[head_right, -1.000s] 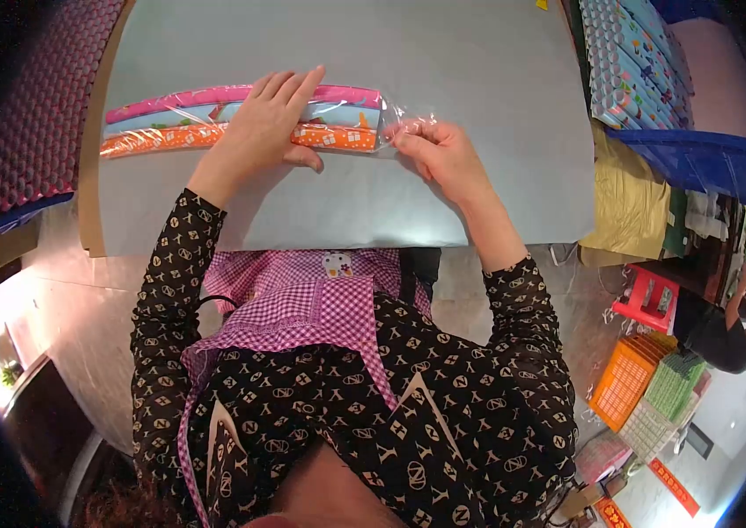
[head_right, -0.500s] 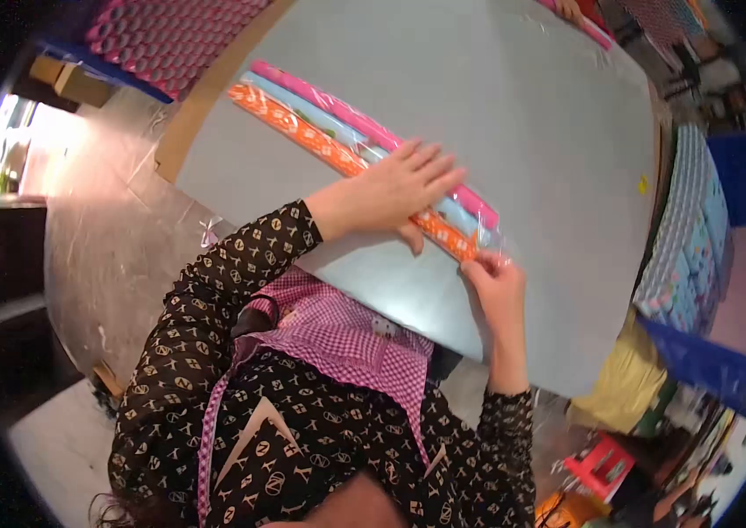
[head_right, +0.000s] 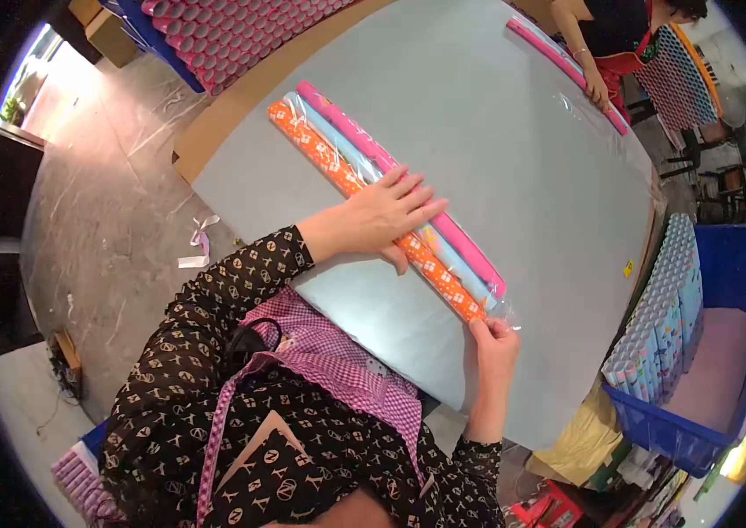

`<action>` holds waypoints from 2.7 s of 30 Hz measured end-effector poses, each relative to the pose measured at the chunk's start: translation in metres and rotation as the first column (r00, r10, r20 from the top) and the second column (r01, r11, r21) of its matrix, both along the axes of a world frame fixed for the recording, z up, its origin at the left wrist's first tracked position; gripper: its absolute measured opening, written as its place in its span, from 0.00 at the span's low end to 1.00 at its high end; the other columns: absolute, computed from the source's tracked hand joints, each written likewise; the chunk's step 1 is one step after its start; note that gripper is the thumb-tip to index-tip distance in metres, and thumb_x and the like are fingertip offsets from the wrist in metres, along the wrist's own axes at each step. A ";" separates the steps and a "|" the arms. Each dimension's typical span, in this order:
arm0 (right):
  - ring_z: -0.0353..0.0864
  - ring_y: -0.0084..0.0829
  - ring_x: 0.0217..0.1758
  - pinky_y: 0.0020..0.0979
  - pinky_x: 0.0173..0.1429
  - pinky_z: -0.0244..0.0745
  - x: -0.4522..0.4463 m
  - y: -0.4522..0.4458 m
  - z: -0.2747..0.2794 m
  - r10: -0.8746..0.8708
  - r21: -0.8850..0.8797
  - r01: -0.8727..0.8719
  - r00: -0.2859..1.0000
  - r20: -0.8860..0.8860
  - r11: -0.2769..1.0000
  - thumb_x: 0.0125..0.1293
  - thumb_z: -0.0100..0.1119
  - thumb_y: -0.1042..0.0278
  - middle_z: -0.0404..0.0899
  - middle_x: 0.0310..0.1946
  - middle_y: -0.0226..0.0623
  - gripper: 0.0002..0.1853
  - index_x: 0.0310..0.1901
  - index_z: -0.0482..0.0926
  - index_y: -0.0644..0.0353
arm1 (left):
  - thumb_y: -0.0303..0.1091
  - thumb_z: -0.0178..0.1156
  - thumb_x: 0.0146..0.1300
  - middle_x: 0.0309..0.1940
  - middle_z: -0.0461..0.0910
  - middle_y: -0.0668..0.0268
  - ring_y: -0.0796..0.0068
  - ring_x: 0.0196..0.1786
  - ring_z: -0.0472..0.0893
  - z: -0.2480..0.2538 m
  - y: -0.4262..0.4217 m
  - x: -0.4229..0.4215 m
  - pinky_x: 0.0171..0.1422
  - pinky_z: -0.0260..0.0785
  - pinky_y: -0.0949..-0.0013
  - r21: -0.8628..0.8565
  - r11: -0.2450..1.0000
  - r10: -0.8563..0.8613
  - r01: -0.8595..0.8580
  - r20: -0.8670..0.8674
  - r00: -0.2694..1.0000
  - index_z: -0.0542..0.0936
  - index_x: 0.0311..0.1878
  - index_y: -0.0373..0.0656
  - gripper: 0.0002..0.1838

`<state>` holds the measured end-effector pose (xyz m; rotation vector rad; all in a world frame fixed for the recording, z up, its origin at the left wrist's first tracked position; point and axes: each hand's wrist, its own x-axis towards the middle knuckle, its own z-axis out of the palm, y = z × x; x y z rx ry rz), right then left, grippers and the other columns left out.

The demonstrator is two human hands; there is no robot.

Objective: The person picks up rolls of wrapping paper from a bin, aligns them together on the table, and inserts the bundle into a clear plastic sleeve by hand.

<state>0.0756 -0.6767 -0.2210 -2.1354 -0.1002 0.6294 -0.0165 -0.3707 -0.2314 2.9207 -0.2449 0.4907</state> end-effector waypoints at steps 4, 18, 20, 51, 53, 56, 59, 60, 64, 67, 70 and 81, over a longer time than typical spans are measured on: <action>0.61 0.14 0.14 0.22 0.17 0.52 0.009 -0.006 -0.010 0.032 -0.012 -0.032 0.999 0.034 0.999 0.60 0.67 0.65 0.71 0.17 0.22 0.09 0.30 0.81 0.62 | 0.71 0.69 0.29 0.57 0.74 0.57 0.52 0.65 0.70 -0.003 0.000 -0.001 0.75 0.56 0.47 -0.023 1.000 0.014 -0.013 0.042 0.999 0.66 0.69 0.39 0.64; 0.59 0.15 0.12 0.23 0.16 0.51 0.006 0.003 0.010 0.001 0.085 0.009 0.993 -0.115 0.996 0.62 0.66 0.66 0.68 0.14 0.24 0.10 0.32 0.80 0.65 | 0.70 0.69 0.31 0.58 0.74 0.58 0.50 0.65 0.70 -0.001 -0.001 -0.003 0.77 0.54 0.48 -0.058 0.998 0.012 -0.011 0.025 1.000 0.65 0.71 0.42 0.63; 0.60 0.15 0.13 0.23 0.16 0.53 0.004 0.003 0.011 0.029 0.096 -0.019 0.995 -0.098 0.995 0.62 0.67 0.67 0.69 0.15 0.24 0.09 0.33 0.81 0.66 | 0.70 0.69 0.31 0.58 0.74 0.58 0.50 0.66 0.70 -0.004 -0.001 -0.003 0.77 0.55 0.48 -0.059 0.998 0.018 -0.016 0.041 0.999 0.65 0.71 0.42 0.63; 0.60 0.17 0.10 0.24 0.14 0.51 0.027 0.001 0.001 0.004 0.278 0.115 0.920 -0.393 0.954 0.65 0.64 0.70 0.69 0.16 0.26 0.10 0.27 0.74 0.59 | 0.70 0.66 0.33 0.58 0.74 0.51 0.46 0.65 0.69 -0.002 -0.007 0.001 0.76 0.56 0.50 -0.042 0.999 -0.002 0.003 0.024 1.000 0.64 0.73 0.41 0.63; 0.60 0.17 0.10 0.23 0.15 0.51 0.023 0.005 -0.001 0.000 0.266 0.100 0.936 -0.352 0.959 0.65 0.64 0.70 0.70 0.17 0.26 0.10 0.27 0.75 0.59 | 0.71 0.66 0.34 0.58 0.74 0.50 0.45 0.66 0.69 -0.003 -0.008 0.000 0.76 0.56 0.50 -0.033 0.999 0.005 -0.003 0.070 0.998 0.64 0.72 0.41 0.62; 0.58 0.15 0.10 0.22 0.15 0.49 0.010 0.017 0.002 -0.022 0.234 0.084 0.966 -0.256 0.968 0.64 0.66 0.71 0.68 0.14 0.23 0.11 0.25 0.76 0.59 | 0.71 0.65 0.34 0.58 0.73 0.48 0.45 0.66 0.69 -0.002 -0.009 0.000 0.76 0.56 0.50 -0.003 1.000 0.014 -0.014 0.046 0.999 0.64 0.72 0.41 0.62; 0.58 0.14 0.10 0.22 0.15 0.49 0.006 0.021 0.003 -0.030 0.230 0.091 0.967 -0.254 0.969 0.64 0.66 0.71 0.69 0.15 0.22 0.09 0.27 0.77 0.60 | 0.72 0.64 0.34 0.57 0.73 0.48 0.44 0.65 0.69 -0.005 -0.008 0.002 0.76 0.56 0.50 -0.011 1.000 0.014 -0.013 0.082 0.997 0.64 0.72 0.40 0.62; 0.58 0.14 0.10 0.22 0.15 0.48 0.007 0.021 0.002 -0.030 0.241 0.095 0.966 -0.258 0.966 0.64 0.65 0.72 0.69 0.15 0.23 0.09 0.27 0.77 0.60 | 0.72 0.64 0.34 0.57 0.73 0.48 0.44 0.65 0.69 -0.006 -0.007 0.002 0.76 0.56 0.50 -0.009 1.000 0.015 -0.014 0.083 0.996 0.64 0.72 0.40 0.62; 0.58 0.14 0.10 0.22 0.15 0.48 0.008 0.020 0.000 -0.061 0.236 0.124 0.965 -0.255 0.964 0.64 0.65 0.72 0.69 0.14 0.23 0.09 0.26 0.77 0.60 | 0.72 0.64 0.35 0.55 0.73 0.49 0.45 0.63 0.70 -0.006 -0.009 0.003 0.74 0.57 0.50 0.005 1.000 0.008 -0.009 0.090 0.996 0.64 0.72 0.38 0.62; 0.58 0.14 0.11 0.21 0.15 0.47 0.007 0.023 0.004 -0.022 0.230 0.077 0.972 -0.234 0.970 0.64 0.65 0.71 0.68 0.14 0.23 0.10 0.25 0.76 0.60 | 0.70 0.65 0.35 0.55 0.73 0.49 0.46 0.63 0.69 -0.006 -0.008 0.004 0.74 0.58 0.50 0.012 1.000 0.009 -0.010 0.070 0.998 0.65 0.71 0.38 0.61; 0.59 0.14 0.11 0.22 0.15 0.47 0.011 0.021 0.001 0.058 0.196 -0.020 0.980 -0.190 0.980 0.65 0.64 0.66 0.67 0.13 0.23 0.13 0.25 0.75 0.60 | 0.68 0.67 0.36 0.52 0.73 0.51 0.48 0.61 0.70 -0.012 -0.004 0.008 0.72 0.59 0.51 -0.052 0.998 -0.019 0.024 0.093 0.996 0.68 0.68 0.38 0.58; 0.63 0.14 0.14 0.22 0.16 0.52 0.011 0.004 0.006 -0.054 0.268 0.108 0.978 -0.202 0.957 0.67 0.63 0.62 0.71 0.18 0.24 0.12 0.39 0.82 0.65 | 0.71 0.65 0.38 0.56 0.72 0.52 0.48 0.64 0.69 -0.013 -0.007 0.013 0.72 0.60 0.51 0.054 0.999 -0.008 0.003 0.097 0.995 0.69 0.67 0.38 0.57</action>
